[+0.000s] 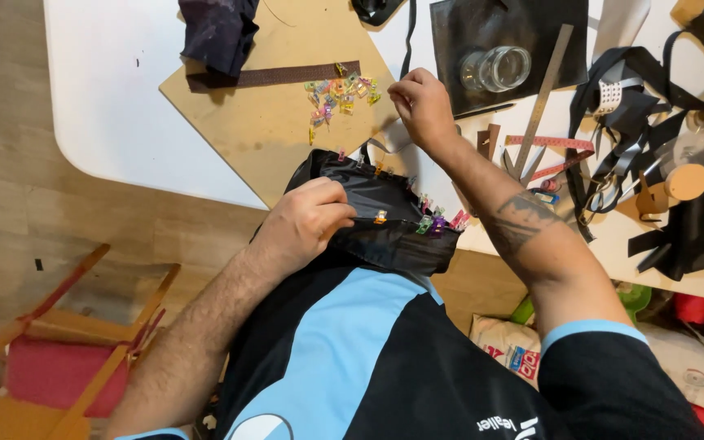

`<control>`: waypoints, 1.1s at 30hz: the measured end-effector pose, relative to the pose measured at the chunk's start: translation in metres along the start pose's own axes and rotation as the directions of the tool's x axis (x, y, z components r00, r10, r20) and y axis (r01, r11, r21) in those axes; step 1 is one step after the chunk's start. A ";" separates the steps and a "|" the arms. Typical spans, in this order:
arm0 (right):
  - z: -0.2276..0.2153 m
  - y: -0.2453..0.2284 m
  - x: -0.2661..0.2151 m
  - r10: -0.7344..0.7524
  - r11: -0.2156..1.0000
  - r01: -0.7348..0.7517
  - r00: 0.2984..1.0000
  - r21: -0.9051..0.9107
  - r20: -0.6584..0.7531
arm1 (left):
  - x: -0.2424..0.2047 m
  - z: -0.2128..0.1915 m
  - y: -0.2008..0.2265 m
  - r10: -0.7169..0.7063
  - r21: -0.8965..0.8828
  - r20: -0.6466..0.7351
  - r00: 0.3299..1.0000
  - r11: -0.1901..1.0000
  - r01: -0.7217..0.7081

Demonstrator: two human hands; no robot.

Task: Preparing a leather pouch for sewing by aligning edges and securing them with plastic clips.

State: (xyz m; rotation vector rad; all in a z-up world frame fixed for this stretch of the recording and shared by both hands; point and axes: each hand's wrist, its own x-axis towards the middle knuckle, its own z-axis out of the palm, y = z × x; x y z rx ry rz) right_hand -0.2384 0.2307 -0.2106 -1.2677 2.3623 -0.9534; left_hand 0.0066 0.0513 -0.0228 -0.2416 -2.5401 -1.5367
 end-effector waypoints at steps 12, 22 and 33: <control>-0.122 -0.204 -0.026 0.177 0.784 -0.404 0.873 0.470 0.455 | 0.014 0.008 -0.006 -0.004 0.065 0.017 1.000 0.998 0.002; -0.129 -0.217 -0.032 0.119 0.919 -0.266 0.892 0.292 0.436 | 0.010 0.014 -0.009 -0.009 0.093 0.021 1.000 0.996 0.007; -0.121 -0.202 -0.043 0.119 0.834 -0.373 0.840 0.405 0.529 | -0.016 0.009 -0.014 -0.092 0.007 0.077 0.993 0.996 0.092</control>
